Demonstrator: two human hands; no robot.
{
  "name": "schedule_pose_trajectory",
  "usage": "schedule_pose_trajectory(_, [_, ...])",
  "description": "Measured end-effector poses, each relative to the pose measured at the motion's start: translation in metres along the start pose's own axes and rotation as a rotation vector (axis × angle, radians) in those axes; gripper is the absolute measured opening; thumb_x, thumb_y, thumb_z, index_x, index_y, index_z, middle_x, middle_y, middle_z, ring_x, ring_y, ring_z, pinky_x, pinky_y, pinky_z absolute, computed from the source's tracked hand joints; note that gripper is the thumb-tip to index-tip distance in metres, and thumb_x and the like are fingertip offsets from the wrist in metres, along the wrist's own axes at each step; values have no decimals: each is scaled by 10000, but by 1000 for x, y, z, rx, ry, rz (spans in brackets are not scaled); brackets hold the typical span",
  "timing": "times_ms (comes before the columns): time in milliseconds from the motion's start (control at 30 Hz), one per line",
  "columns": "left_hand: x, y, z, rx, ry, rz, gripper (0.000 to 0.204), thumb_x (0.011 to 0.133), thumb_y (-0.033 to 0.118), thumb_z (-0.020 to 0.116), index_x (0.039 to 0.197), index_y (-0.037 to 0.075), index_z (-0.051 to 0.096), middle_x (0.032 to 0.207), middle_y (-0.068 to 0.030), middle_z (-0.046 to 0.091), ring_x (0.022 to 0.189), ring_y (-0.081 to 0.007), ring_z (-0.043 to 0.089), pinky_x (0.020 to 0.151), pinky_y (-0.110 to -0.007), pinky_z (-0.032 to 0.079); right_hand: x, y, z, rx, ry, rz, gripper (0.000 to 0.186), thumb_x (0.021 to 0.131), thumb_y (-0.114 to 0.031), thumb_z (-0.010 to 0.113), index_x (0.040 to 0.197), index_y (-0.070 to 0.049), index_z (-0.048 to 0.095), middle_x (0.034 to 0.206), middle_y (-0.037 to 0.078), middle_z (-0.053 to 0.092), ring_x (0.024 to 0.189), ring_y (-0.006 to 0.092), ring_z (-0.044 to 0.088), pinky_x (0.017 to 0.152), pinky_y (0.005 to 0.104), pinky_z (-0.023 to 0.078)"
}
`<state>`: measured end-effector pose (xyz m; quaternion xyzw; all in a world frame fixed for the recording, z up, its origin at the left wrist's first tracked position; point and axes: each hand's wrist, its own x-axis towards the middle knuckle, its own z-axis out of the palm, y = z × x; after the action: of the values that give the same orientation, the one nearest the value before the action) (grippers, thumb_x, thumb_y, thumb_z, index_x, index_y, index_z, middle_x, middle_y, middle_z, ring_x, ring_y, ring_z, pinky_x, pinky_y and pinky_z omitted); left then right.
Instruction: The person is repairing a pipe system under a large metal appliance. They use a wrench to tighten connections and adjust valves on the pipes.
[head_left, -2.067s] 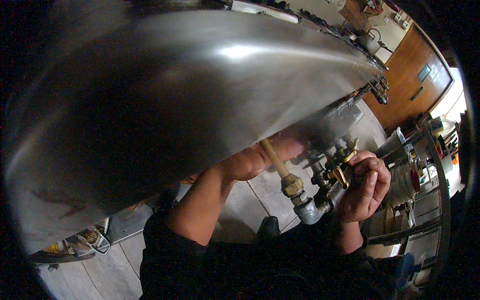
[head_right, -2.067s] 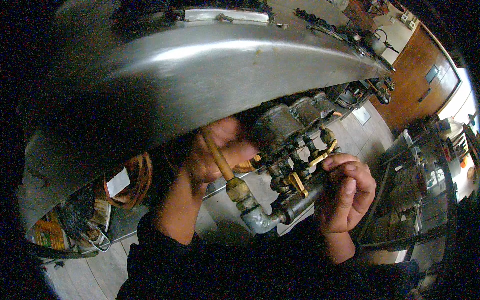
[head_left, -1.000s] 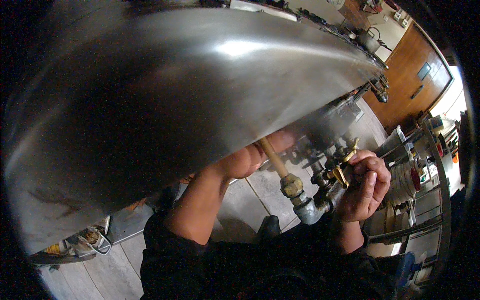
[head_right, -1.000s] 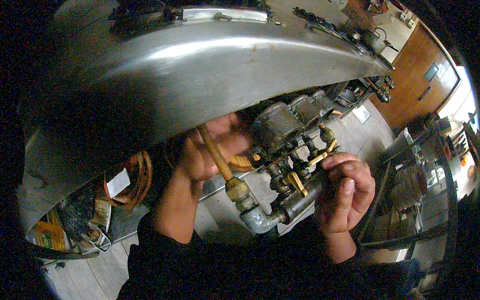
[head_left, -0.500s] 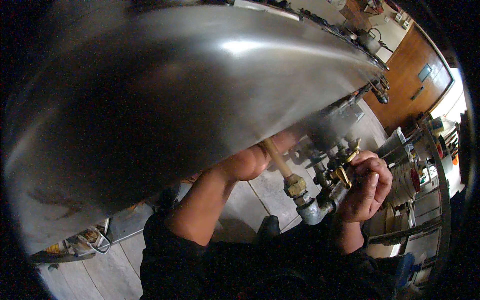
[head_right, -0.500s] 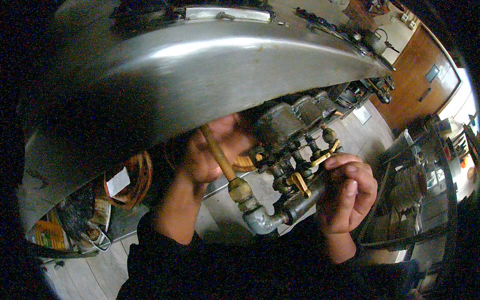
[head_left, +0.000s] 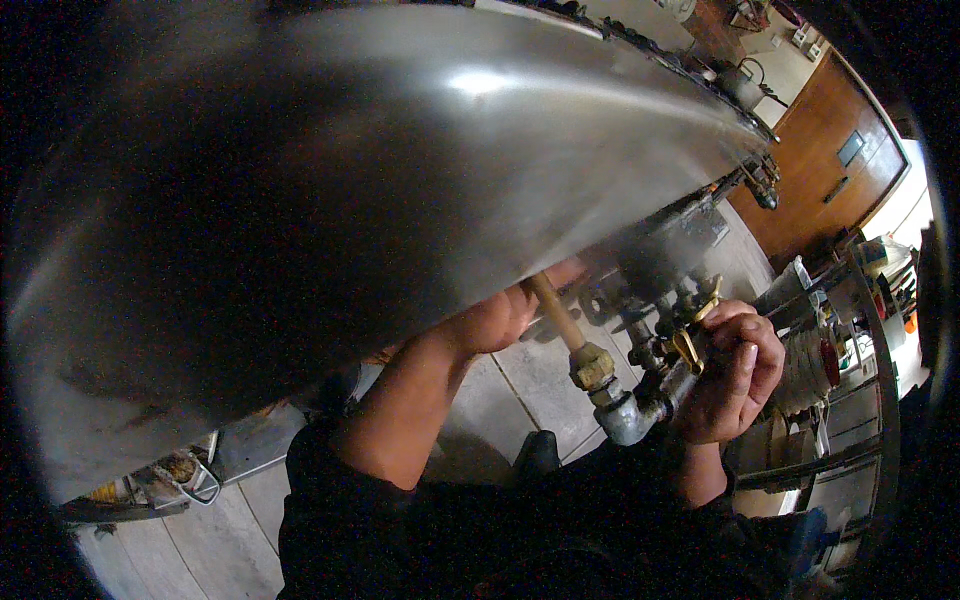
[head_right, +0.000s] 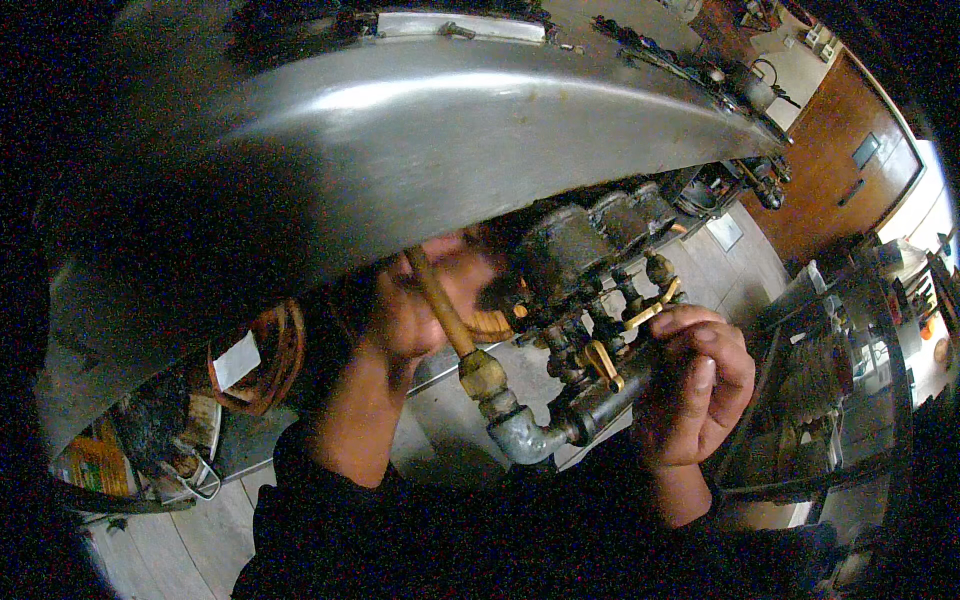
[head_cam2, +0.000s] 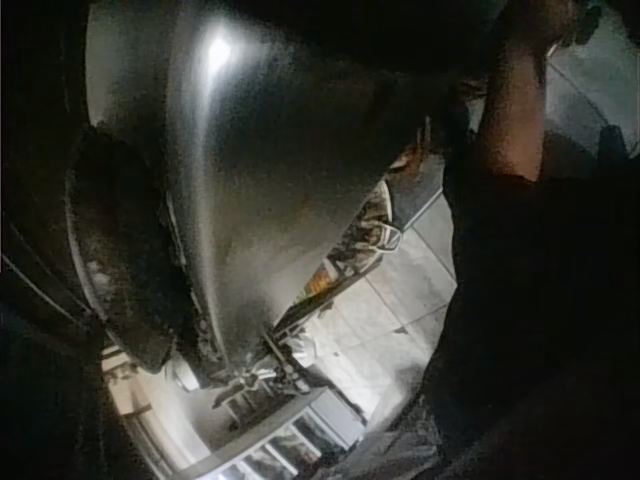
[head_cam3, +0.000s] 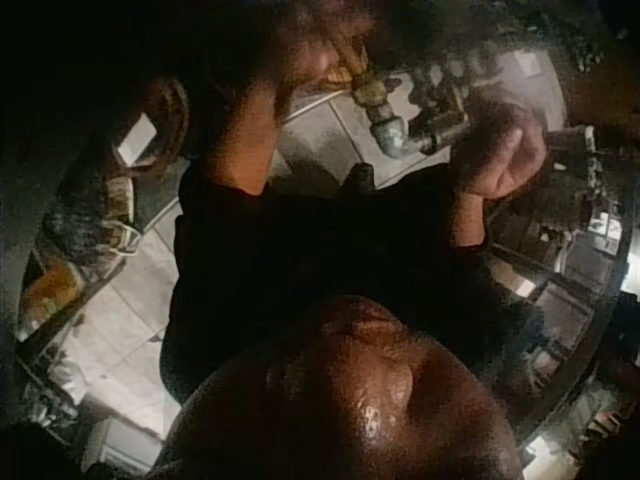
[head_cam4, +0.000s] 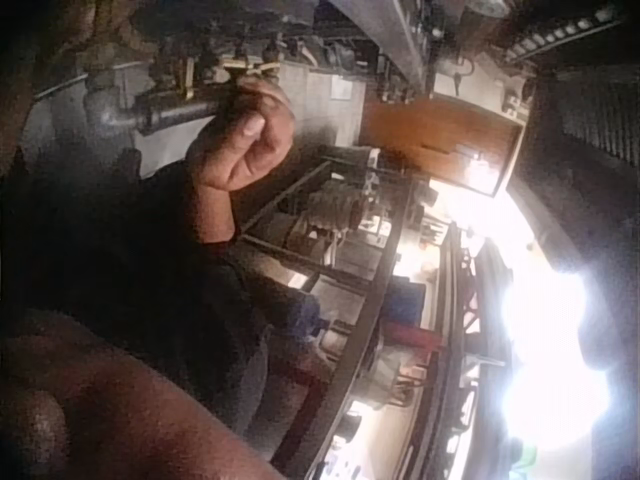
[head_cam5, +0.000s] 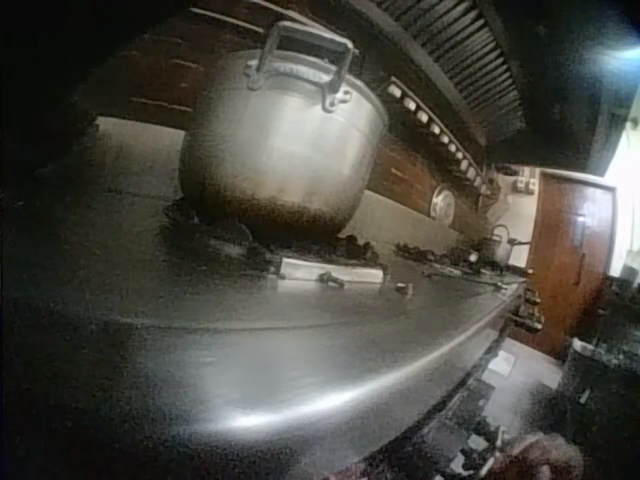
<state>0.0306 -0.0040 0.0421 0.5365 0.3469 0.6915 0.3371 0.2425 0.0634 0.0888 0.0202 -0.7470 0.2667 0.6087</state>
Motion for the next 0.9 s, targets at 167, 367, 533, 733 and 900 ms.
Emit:
schedule_pose_trajectory(167, [-5, -4, 0, 150, 83, 110, 444, 869, 190, 513, 1242, -38, 438, 1228, -136, 517, 1114, -271, 511, 1011, -398, 365, -1, 0, 0, 4, 14, 4, 171, 907, -119, 411, 987, 10, 488, 839, 135, 486, 817, 267, 527, 727, 363, 432])
schedule_pose_trajectory(367, [-3, -31, -24, 186, 212, 112, 354, 855, 206, 547, 1134, -13, 535, 1143, -180, 559, 1030, -312, 549, 952, -418, 417, 0, -1, 1, 14, 4, 10, 165, 905, -122, 417, 982, 8, 483, 842, 135, 486, 825, 266, 525, 732, 363, 431])
schedule_pose_trajectory(533, [-12, 7, -8, -134, 168, 20, 282, 844, 229, 587, 1081, 76, 587, 1073, -181, 586, 1020, -303, 554, 904, -424, 446, 1, -3, 1, -29, -6, 11, 166, 884, -126, 455, 990, 0, 476, 850, 129, 485, 831, 269, 528, 751, 367, 432])
schedule_pose_trajectory(733, [-15, -42, -59, -193, 113, 193, 331, 847, 256, 590, 1095, 38, 565, 1076, -154, 591, 1014, -280, 558, 909, -397, 449, 2, -2, -3, 32, 13, -26, 276, 811, -167, 543, 1026, -8, 475, 863, 116, 477, 885, 295, 528, 817, 413, 420])
schedule_pose_trajectory(900, [-14, -90, -114, 205, 390, 74, 345, 861, 275, 568, 1124, 51, 562, 1097, -136, 599, 1016, -302, 549, 902, -382, 444, 7, 2, -26, 338, 211, 61, 386, 722, -55, 452, 1105, -7, 450, 932, 165, 485, 946, 330, 495, 918, 451, 368])
